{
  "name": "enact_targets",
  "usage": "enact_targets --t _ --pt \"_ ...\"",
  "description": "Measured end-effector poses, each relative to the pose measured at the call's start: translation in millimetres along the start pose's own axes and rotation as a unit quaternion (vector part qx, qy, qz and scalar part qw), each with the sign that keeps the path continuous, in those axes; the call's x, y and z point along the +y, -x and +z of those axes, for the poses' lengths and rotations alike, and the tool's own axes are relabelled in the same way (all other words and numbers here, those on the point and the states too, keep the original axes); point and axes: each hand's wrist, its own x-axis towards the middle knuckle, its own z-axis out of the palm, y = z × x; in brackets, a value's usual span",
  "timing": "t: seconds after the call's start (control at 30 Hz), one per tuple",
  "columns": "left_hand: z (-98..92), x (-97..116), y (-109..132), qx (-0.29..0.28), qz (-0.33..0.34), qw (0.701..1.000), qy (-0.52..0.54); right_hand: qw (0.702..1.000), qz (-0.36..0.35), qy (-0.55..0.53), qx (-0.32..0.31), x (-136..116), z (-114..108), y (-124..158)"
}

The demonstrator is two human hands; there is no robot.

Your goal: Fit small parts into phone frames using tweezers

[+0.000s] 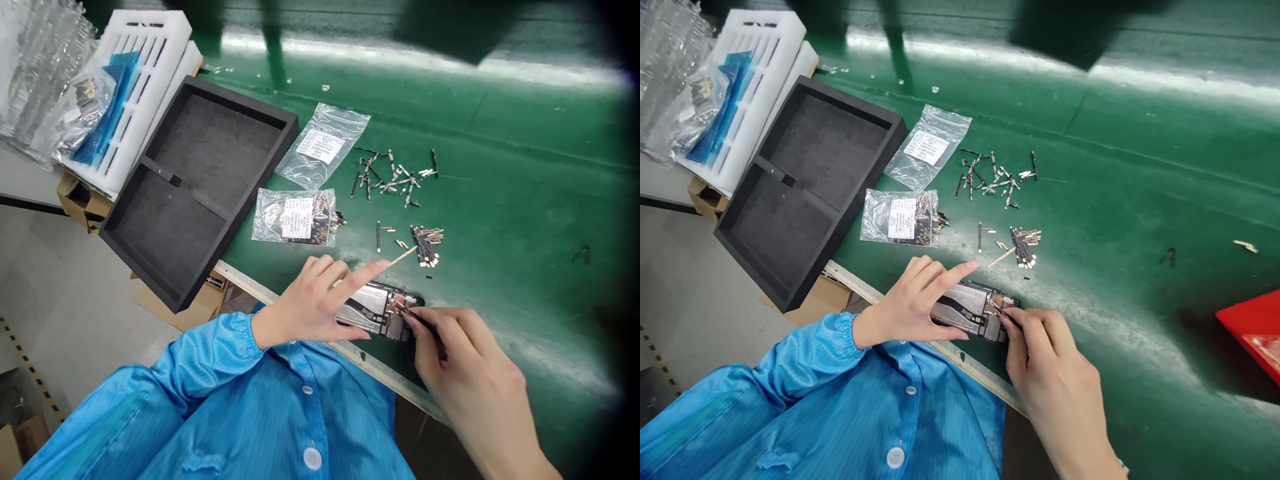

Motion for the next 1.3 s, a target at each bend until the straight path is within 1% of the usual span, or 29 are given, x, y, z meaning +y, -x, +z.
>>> enact_targets --t 0.07,0.23,0.4,0.6,0.83,0.97,1.07,1.17,1.3 --pt "-0.5 0 0 0.004 0.004 1.000 -0.003 1.000 0.007 0.021 0.008 -3 1 3" --pt "-1.5 1 -1 0.006 0.015 1.000 -0.004 0.999 -0.006 0.042 0.022 -3 6 4" --pt "-3.8 2 -2 0.009 0.020 1.000 -0.011 0.996 0.008 0.080 0.043 -8 12 5" --pt "-4.5 3 -2 -0.009 0.016 1.000 -0.009 0.993 0.027 0.089 0.071 -14 20 10" --pt "-2.5 3 -2 0.007 0.008 1.000 -0.006 0.982 -0.006 0.114 0.148 -9 30 8" --pt "-2.6 4 -1 0.013 0.000 1.000 -0.005 0.980 -0.003 0.125 0.153 -12 29 7" --pt "-3.1 4 -1 0.016 0.006 1.000 -0.002 0.981 0.009 0.136 0.139 -15 28 6" --pt "-2.8 4 -1 0.019 0.005 1.000 0.004 0.982 0.017 0.131 0.136 -18 28 5" --pt "-0.6 2 -1 0.024 -0.003 1.000 0.007 0.982 0.043 0.061 0.175 -18 29 7"
